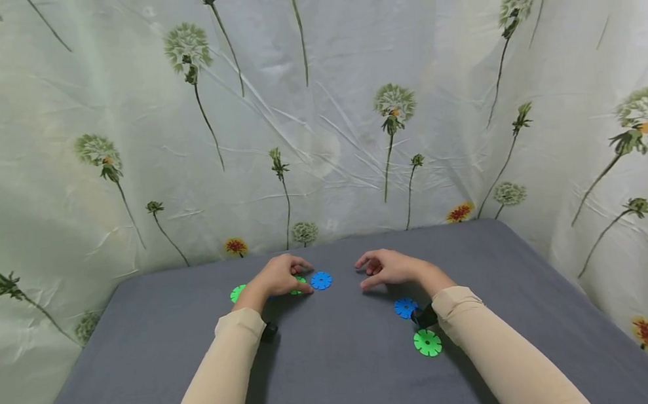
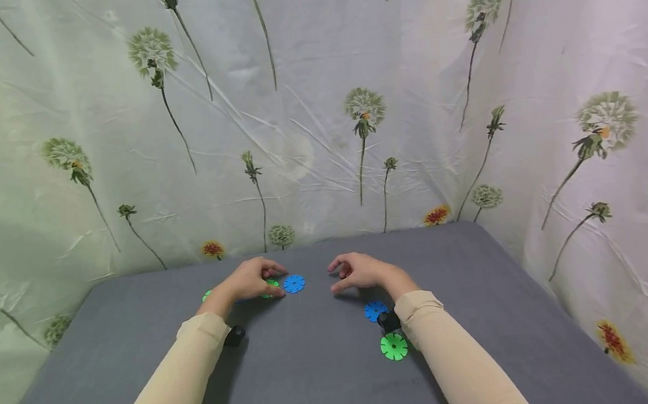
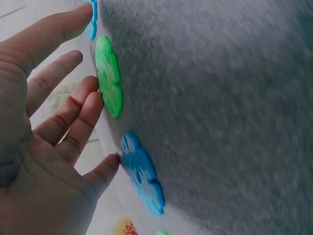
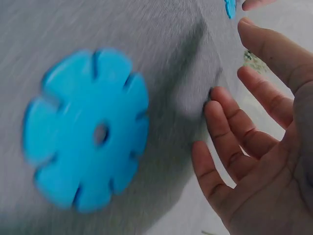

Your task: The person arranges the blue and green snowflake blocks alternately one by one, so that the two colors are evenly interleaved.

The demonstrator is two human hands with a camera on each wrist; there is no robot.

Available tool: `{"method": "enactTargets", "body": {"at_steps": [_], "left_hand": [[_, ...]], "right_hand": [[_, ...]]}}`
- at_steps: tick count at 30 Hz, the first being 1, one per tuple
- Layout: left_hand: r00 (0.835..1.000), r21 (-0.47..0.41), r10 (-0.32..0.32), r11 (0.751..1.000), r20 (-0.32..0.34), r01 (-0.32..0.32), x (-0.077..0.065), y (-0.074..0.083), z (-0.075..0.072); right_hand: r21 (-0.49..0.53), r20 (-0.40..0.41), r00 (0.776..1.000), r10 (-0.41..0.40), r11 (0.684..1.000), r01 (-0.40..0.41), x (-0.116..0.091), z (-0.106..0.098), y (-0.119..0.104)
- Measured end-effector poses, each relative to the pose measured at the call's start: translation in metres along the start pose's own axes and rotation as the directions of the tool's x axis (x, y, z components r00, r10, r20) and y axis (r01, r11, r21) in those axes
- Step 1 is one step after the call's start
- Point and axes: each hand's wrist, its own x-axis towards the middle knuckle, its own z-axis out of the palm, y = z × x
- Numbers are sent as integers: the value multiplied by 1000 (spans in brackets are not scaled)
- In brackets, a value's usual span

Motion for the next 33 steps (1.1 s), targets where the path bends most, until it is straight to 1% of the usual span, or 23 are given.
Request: {"method": "enactTargets", "body": {"at_steps": [4, 8, 12, 15, 18, 22, 27, 33], "left_hand": [[1000, 7, 4, 1000, 4, -4, 2, 3, 3], [1000, 19, 9, 1000, 4, -9, 6, 6, 6], [1000, -3, 2, 1000, -1, -2, 9, 10, 10], [1000, -30, 2, 1000, -4, -2, 10, 14, 12], [1000, -29, 10, 1000, -4, -11, 10, 16, 14], [1000, -19, 15, 1000, -6, -15, 10, 18, 16], [1000, -20, 18, 1000, -6, -18, 12, 18, 16], [1000, -4, 28, 1000, 0, -28, 15, 18, 16]], "right_hand": [[-14, 13, 1000, -9, 1000, 9, -13, -5, 8], [-27, 27, 1000, -15, 1000, 15, -31, -10, 13], [7, 32, 999, -17, 1000, 17, -53, -16, 18], [34, 14, 1000, -3, 999, 2, -71, -19, 22], [46, 5, 1000, -5, 999, 4, -87, -20, 27], [79, 15, 999, -32, 996, 31, -109, -18, 30], [140, 37, 997, -61, 989, 55, -131, -9, 27], [199, 75, 995, -68, 979, 52, -148, 7, 27]]}}
